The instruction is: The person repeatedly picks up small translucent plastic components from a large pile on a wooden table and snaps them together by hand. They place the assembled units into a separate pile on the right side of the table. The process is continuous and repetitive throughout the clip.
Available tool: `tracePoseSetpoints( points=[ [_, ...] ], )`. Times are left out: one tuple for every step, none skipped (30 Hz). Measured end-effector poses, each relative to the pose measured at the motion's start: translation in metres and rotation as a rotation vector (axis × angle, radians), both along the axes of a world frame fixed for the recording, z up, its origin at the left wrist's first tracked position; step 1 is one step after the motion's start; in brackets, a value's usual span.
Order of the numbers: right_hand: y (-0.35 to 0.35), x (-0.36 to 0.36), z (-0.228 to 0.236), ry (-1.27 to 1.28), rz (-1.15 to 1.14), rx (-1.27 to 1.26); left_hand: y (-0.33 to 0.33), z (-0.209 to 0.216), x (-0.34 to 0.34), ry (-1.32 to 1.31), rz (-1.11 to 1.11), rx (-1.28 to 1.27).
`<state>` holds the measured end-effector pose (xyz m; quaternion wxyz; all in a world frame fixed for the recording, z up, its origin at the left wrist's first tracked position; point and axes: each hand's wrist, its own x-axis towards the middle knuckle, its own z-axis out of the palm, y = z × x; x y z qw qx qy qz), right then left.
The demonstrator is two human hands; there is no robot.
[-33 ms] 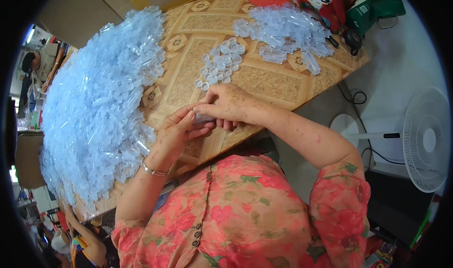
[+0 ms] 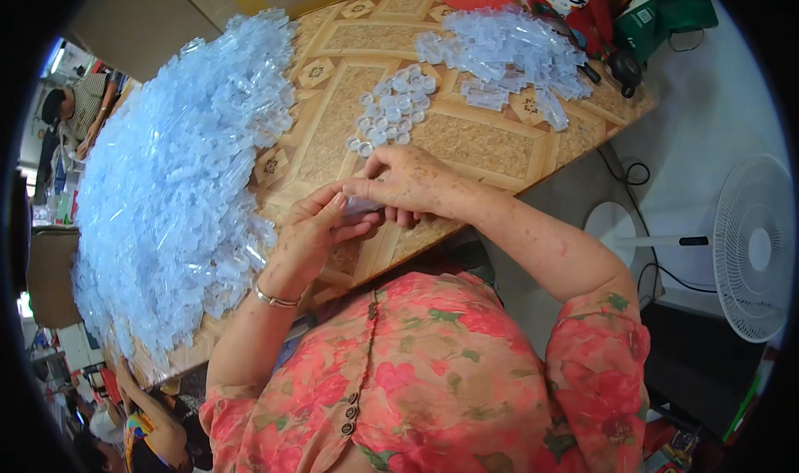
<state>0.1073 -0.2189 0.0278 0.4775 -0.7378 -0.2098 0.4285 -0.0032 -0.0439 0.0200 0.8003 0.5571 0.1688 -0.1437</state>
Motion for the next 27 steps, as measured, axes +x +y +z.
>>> tracePoseSetpoints(
  points=[
    [-0.001,-0.003,-0.002,-0.005,-0.037,0.061,-0.001,0.003,-0.008,-0.014,0.000,0.025],
    [-0.001,-0.007,0.002,-0.052,-0.065,0.021,-0.001,0.007,-0.016,-0.027,0.004,0.050],
    [-0.002,-0.009,0.001,-0.049,-0.092,0.042,-0.001,0.011,-0.025,-0.040,0.012,0.075],
    [-0.003,-0.010,-0.001,-0.044,-0.111,0.071,0.005,0.015,-0.038,-0.043,0.017,0.064],
    [-0.005,-0.011,-0.004,-0.035,-0.129,0.098,0.012,0.020,-0.054,-0.043,0.023,0.052],
    [-0.007,-0.012,-0.009,-0.060,-0.137,0.103,0.021,0.026,-0.072,-0.043,0.034,0.039],
    [-0.009,-0.014,-0.015,-0.077,-0.141,0.137,0.029,0.032,-0.095,-0.030,0.069,0.086],
    [-0.011,-0.014,-0.020,-0.095,-0.149,0.172,0.038,0.039,-0.116,-0.018,0.100,0.132],
    [-0.012,-0.015,-0.026,-0.111,-0.158,0.208,0.046,0.044,-0.140,-0.003,0.131,0.178],
    [-0.013,-0.016,-0.028,-0.124,-0.164,0.210,0.052,0.047,-0.165,0.051,0.202,0.291],
    [-0.014,-0.019,-0.027,-0.141,-0.171,0.209,0.062,0.050,-0.193,0.102,0.150,0.417],
    [-0.014,-0.020,-0.027,-0.156,-0.181,0.211,0.073,0.051,-0.223,0.157,0.092,0.544],
    [-0.015,-0.020,-0.028,-0.171,-0.174,0.220,0.080,0.046,-0.255,0.292,0.052,0.733],
    [-0.015,-0.020,-0.031,-0.186,-0.172,0.227,0.077,0.048,-0.281,0.500,0.005,0.986],
    [-0.014,-0.021,-0.031,-0.201,-0.170,0.236,0.082,0.039,-0.314,0.548,-0.131,1.278],
    [-0.013,-0.023,-0.027,-0.202,-0.185,0.227,0.080,0.034,-0.328,0.584,-0.282,1.563],
    [-0.013,-0.024,-0.027,-0.209,-0.176,0.224,0.080,0.030,-0.339,0.599,-0.214,1.504],
    [-0.014,-0.024,-0.028,-0.215,-0.173,0.220,0.081,0.027,-0.346,0.609,-0.150,1.445],
    [-0.013,-0.023,-0.028,-0.228,-0.166,0.219,0.080,0.027,-0.349,0.615,-0.080,1.387],
    [-0.013,-0.023,-0.027,-0.230,-0.165,0.222,0.078,0.030,-0.340,0.476,-0.066,1.407],
    [-0.013,-0.024,-0.028,-0.233,-0.167,0.225,0.075,0.033,-0.324,0.333,-0.056,1.425],
    [-0.014,-0.023,-0.028,-0.236,-0.173,0.227,0.071,0.039,-0.304,0.188,-0.048,1.439],
    [-0.014,-0.024,-0.028,-0.232,-0.175,0.241,0.070,0.044,-0.283,0.080,-0.042,1.364],
    [-0.014,-0.024,-0.030,-0.226,-0.183,0.256,0.070,0.050,-0.258,-0.029,-0.045,1.288],
    [-0.014,-0.025,-0.030,-0.222,-0.196,0.269,0.065,0.059,-0.230,-0.092,-0.015,1.217],
    [-0.014,-0.025,-0.028,-0.217,-0.207,0.259,0.060,0.068,-0.201,-0.151,0.011,1.146],
    [-0.013,-0.025,-0.029,-0.224,-0.203,0.269,0.059,0.077,-0.175,-0.234,-0.063,1.234]
  ],
)
